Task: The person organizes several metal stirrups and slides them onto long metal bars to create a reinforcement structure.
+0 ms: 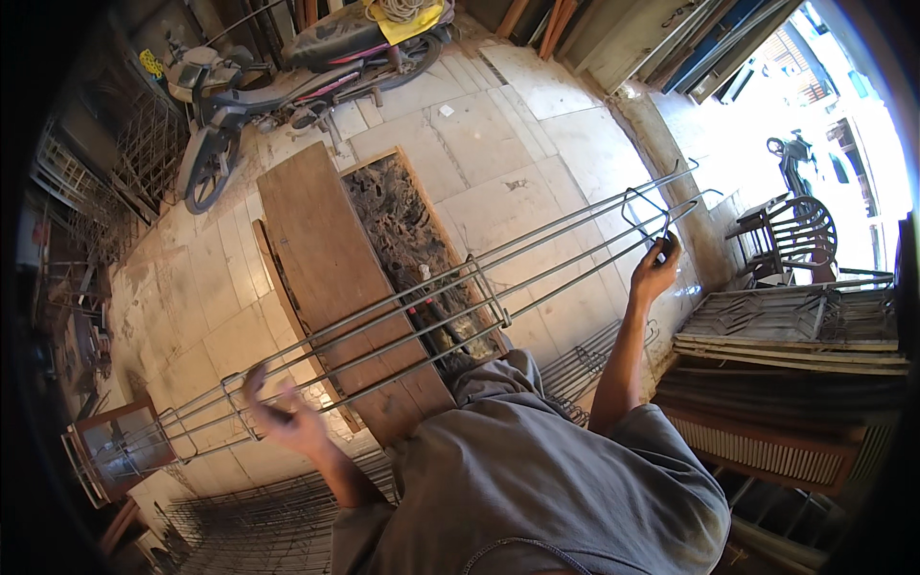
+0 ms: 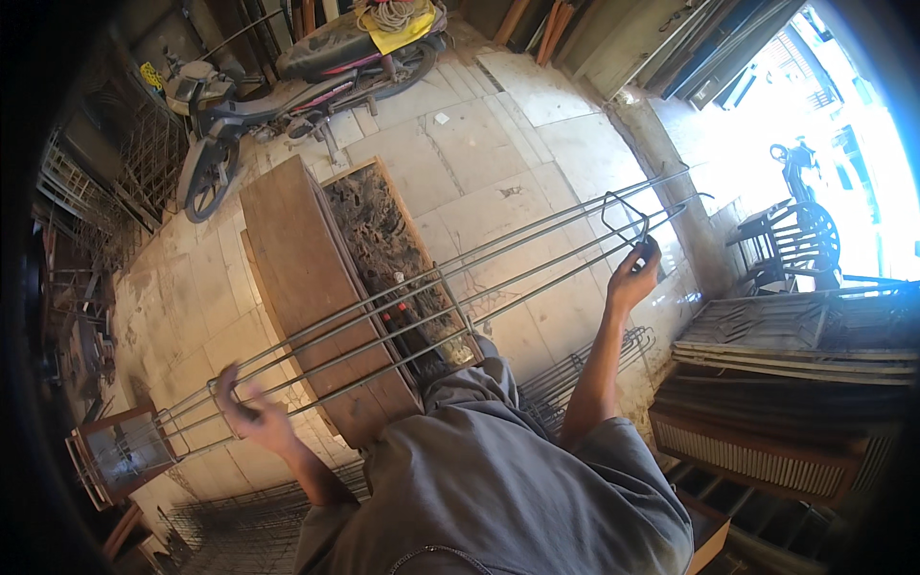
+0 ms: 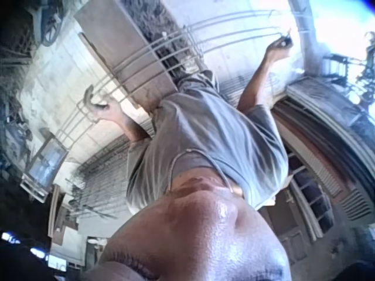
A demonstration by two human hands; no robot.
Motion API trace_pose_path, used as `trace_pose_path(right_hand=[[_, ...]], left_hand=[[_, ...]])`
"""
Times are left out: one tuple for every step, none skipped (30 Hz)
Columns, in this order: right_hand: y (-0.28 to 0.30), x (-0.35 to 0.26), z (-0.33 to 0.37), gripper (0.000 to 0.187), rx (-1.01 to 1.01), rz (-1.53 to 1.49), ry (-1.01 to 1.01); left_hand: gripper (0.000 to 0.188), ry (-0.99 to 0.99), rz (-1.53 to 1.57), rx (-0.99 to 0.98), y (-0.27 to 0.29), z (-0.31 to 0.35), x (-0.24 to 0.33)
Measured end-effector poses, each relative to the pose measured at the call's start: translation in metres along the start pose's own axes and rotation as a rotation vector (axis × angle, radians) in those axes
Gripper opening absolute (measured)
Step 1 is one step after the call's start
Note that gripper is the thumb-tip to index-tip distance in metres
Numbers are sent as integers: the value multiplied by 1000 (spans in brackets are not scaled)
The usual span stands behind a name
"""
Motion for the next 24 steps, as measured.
trace_pose_path(right_hand=[[-2,0,-2,26,10,32,24],[-2,-2,-4,26,7,43,60],[-1,-5,-5,26,4,53,97],[-1,-7,-7,26,4,66,134],[-2,-2,-7,27,10,26,143],[-3,3,-7,29,-2,-20,104],[1,2,-7,28,2,-15,127],[3,0,-9,27,6,-9,150],[2,-3,-14,28,-23,0,167],[5,-4,-18,30,-55,11,181],[7,-6,-22,33,-87,23,195],[9,-10,-28,33,-115,37,238],[11,-13,-36,34,-136,53,277],[11,-19,-45,34,-157,67,317],[10,-24,-55,35,-202,64,357],[6,-31,-64,34,-263,62,371],[2,-39,-73,34,-325,59,387],[-5,-43,-81,33,-387,55,403],[-15,-42,-88,31,-502,107,365],[-30,-30,-95,30,-652,193,342],[-46,-12,-101,30,-764,216,364],[-56,-18,-102,30,-881,233,391],[-61,-22,-101,33,-932,358,362],[-56,-24,-97,38,-854,345,330]], left_hand=[[48,80,56,-255,-15,-5,23],[55,-21,-57,-465,-28,-7,30],[63,-122,-172,-672,-39,-5,33],[66,-165,-194,-734,-48,1,34],[69,-205,-215,-789,-58,10,34],[72,-246,-237,-844,-64,15,32],[74,-247,-254,-846,-67,20,30],[76,-249,-271,-847,-67,24,28],[77,-250,-288,-848,-68,26,27],[78,-262,-292,-861,-67,28,26],[79,-274,-296,-874,-66,28,24],[80,-285,-299,-887,-65,28,22],[82,-307,-309,-903,-66,28,23],[84,-327,-320,-917,-66,27,23],[86,-347,-330,-931,-66,27,22],[88,-358,-343,-937,-67,28,22],[90,-368,-354,-941,-67,29,20],[93,-378,-366,-945,-67,30,20],[94,-373,-369,-952,-66,30,19],[95,-369,-372,-958,-67,30,20],[96,-369,-367,-966,-69,29,22],[96,-364,-364,-968,-69,28,23],[96,-359,-361,-970,-69,27,23],[96,-355,-356,-973,-69,26,24]])
Point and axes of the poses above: each hand's wrist, its own z-axis away from the middle knuckle, its own y-axis out of the back of the hand, x = y × z, the point moved 1 cm from there along -z, towards the middle knuckle, and after that the axes turned 3 degrees about x, right-handed, at the moved point
